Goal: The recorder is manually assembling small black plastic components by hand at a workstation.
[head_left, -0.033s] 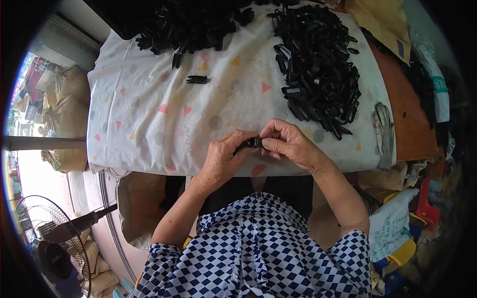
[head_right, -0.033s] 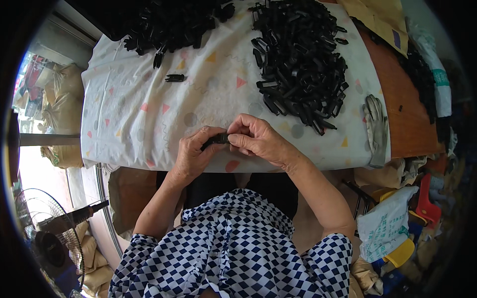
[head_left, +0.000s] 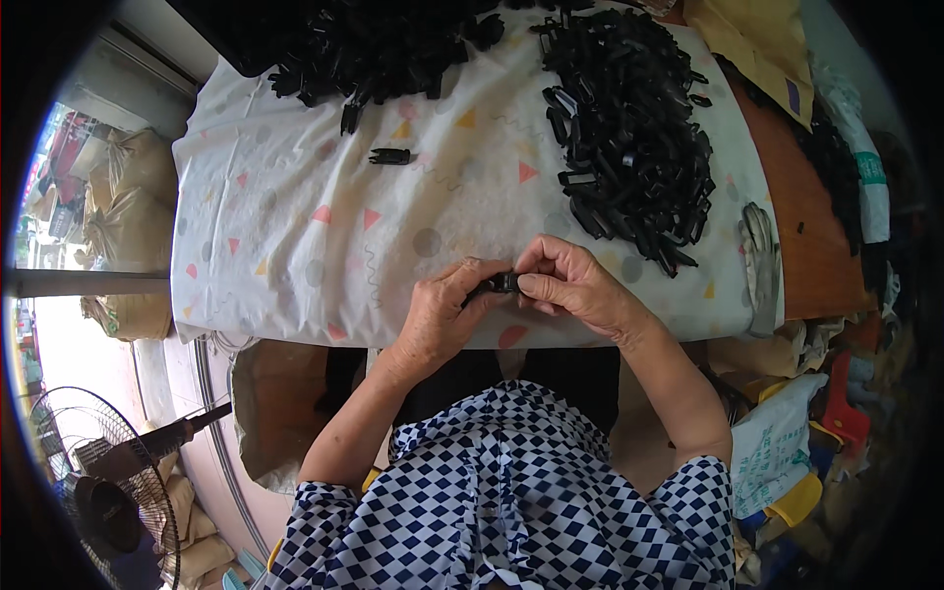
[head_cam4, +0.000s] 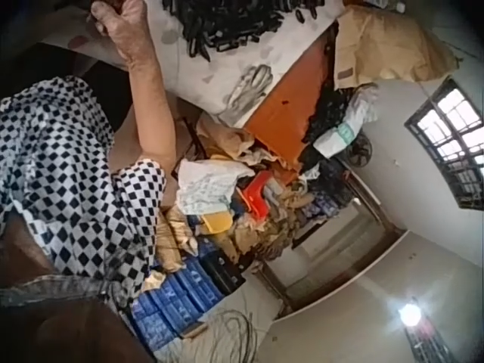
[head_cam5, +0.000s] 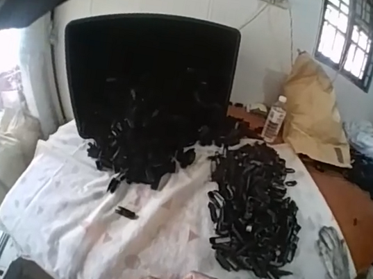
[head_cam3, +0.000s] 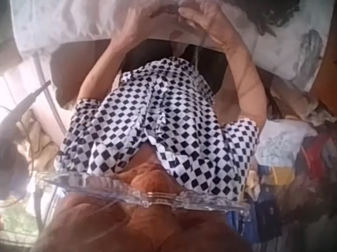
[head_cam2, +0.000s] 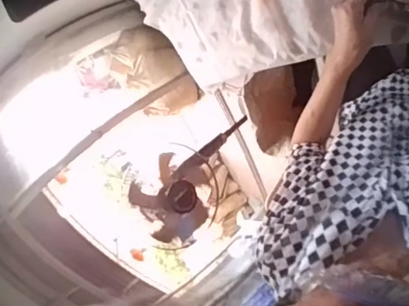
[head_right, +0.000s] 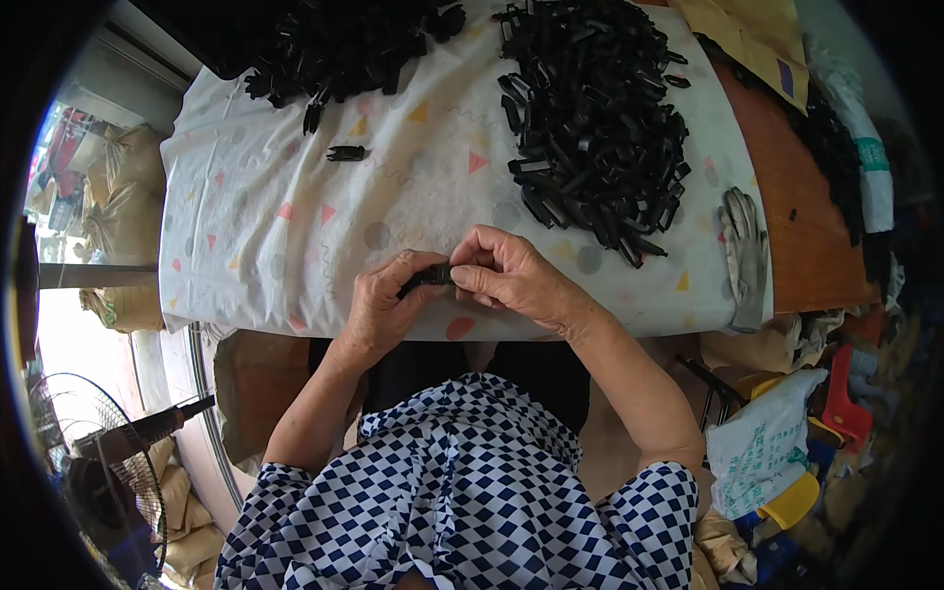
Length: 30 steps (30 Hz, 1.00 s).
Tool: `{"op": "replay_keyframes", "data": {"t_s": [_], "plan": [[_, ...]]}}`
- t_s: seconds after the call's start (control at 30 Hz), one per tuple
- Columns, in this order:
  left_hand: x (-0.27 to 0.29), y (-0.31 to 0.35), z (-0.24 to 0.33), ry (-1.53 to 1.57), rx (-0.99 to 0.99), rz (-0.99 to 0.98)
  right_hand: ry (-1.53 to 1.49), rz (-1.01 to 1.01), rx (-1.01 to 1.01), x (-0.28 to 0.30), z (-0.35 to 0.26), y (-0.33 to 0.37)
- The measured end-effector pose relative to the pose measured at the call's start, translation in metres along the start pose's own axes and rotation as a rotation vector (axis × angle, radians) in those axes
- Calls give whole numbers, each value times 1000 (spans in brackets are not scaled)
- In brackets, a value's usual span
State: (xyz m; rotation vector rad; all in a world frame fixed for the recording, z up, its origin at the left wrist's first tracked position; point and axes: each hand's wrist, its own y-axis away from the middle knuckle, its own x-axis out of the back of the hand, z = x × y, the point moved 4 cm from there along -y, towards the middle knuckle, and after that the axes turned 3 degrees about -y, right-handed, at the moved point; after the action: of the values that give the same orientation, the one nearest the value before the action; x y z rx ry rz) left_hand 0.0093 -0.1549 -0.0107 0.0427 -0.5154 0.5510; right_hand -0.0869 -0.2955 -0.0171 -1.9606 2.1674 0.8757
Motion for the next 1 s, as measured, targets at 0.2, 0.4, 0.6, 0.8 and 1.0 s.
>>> {"op": "replay_keyframes", "data": {"t_s": [0.2,0.4,0.6,0.8,1.0], "plan": [[5,1,3,-216,-150,40,200,82,-44,-5,-4,-6],[9,3,9,-104,-43,-20,-24,39,-243,-4,5,-4],[21,-5,19,309,-91,23,-148,-109,-112,-22,0,-3],[11,21,9,926,332,-105,-278,-407,-73,-41,24,7],[18,50,3,817,302,-28,-332,-308,32,-72,50,0]]}}
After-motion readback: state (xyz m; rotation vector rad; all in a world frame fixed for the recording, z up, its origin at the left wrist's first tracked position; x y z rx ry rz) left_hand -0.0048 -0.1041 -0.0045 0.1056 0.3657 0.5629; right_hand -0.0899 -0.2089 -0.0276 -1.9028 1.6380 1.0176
